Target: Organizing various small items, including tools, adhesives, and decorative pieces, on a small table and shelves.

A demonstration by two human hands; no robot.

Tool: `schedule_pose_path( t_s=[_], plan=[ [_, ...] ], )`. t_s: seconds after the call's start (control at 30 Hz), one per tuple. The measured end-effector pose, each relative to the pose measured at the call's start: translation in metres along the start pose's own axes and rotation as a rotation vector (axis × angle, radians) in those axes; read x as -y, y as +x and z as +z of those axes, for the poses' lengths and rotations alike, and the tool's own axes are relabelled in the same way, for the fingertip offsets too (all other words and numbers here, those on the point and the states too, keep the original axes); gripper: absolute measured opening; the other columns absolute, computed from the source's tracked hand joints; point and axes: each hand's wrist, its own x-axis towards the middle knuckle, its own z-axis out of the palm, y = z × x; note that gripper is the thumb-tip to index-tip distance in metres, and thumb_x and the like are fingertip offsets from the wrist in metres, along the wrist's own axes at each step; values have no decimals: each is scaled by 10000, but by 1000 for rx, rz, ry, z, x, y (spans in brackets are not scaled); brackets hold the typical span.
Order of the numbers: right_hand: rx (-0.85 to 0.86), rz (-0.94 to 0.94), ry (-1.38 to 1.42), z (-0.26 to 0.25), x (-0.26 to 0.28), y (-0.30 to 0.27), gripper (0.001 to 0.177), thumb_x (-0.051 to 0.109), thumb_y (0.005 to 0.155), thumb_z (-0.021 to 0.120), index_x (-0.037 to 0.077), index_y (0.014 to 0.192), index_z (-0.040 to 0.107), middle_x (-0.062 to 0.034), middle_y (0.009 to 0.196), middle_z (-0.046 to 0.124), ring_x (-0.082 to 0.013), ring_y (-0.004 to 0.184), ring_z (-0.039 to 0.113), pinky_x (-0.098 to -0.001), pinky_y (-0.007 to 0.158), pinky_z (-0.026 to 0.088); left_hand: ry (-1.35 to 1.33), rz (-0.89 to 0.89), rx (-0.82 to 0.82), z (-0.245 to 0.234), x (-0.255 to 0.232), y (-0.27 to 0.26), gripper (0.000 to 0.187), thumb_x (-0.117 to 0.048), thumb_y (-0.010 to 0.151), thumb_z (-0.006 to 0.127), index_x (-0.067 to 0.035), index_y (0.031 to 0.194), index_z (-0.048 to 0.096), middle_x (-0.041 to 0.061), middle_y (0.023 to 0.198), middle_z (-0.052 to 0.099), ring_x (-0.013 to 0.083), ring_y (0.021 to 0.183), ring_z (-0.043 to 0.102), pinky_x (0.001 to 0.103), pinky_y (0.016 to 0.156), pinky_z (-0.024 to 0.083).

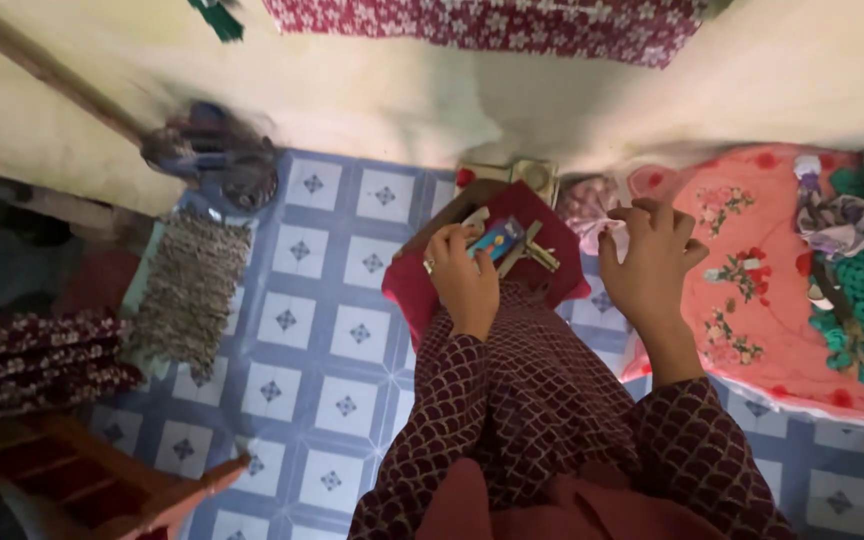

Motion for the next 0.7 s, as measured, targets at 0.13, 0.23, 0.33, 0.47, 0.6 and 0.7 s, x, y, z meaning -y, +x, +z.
schedule_pose_path(
  t_s=[0.13, 0.23, 0.33, 0.47, 0.6, 0.7],
  plan=[
    [70, 6, -15, 10, -19, -13, 305, 254, 904, 718, 167, 1197, 699, -73, 1371, 566, -348, 1302, 419, -574, 971, 291, 12, -15, 18, 14, 0, -22, 243, -6, 832, 633, -44, 1071, 659, 155, 1242, 581, 383, 1243, 507, 507, 1039, 402],
    [120, 5, 51, 26, -40, -21, 325, 248, 895, 710, 172, 1210, 684, -62, 1339, 572, -346, 1276, 451, -572, 968, 319, 68, 3, -8, 34, 2, -35, 261, 8, 817, 632, -45, 1071, 662, 157, 1235, 582, 387, 1248, 507, 526, 1046, 393],
    [199, 5, 43, 52, -71, -29, 334, 259, 896, 714, 163, 1212, 658, -89, 1366, 560, -373, 1232, 472, -600, 955, 351, 58, -81, 0, 65, 6, -50, 275, -2, 822, 627, -40, 1094, 655, 165, 1221, 565, 384, 1222, 511, 521, 1021, 414],
    [359, -72, 100, 100, -120, -48, 333, 254, 853, 711, 204, 1177, 653, -27, 1256, 616, -347, 1233, 510, -623, 959, 369, 73, -171, 20, 116, 20, -85, 257, -9, 823, 639, -39, 1077, 664, 180, 1214, 557, 396, 1225, 508, 520, 1022, 419],
    [542, -163, 152, 170, -172, -70, 376, 281, 863, 703, 176, 1214, 622, -32, 1201, 642, -318, 1140, 554, -601, 912, 418, 112, -262, 10, 158, 46, -127, 263, -3, 821, 635, -41, 1080, 659, 187, 1246, 547, 400, 1244, 507, 518, 1044, 416],
    [739, -193, 100, 199, -177, -65, 353, 263, 861, 697, 187, 1199, 628, -46, 1181, 636, -320, 1130, 563, -589, 872, 436, 170, -343, -27, 176, 63, -146, 304, -9, 807, 640, -54, 1106, 660, 187, 1264, 543, 404, 1243, 504, 523, 1039, 408]
  ],
)
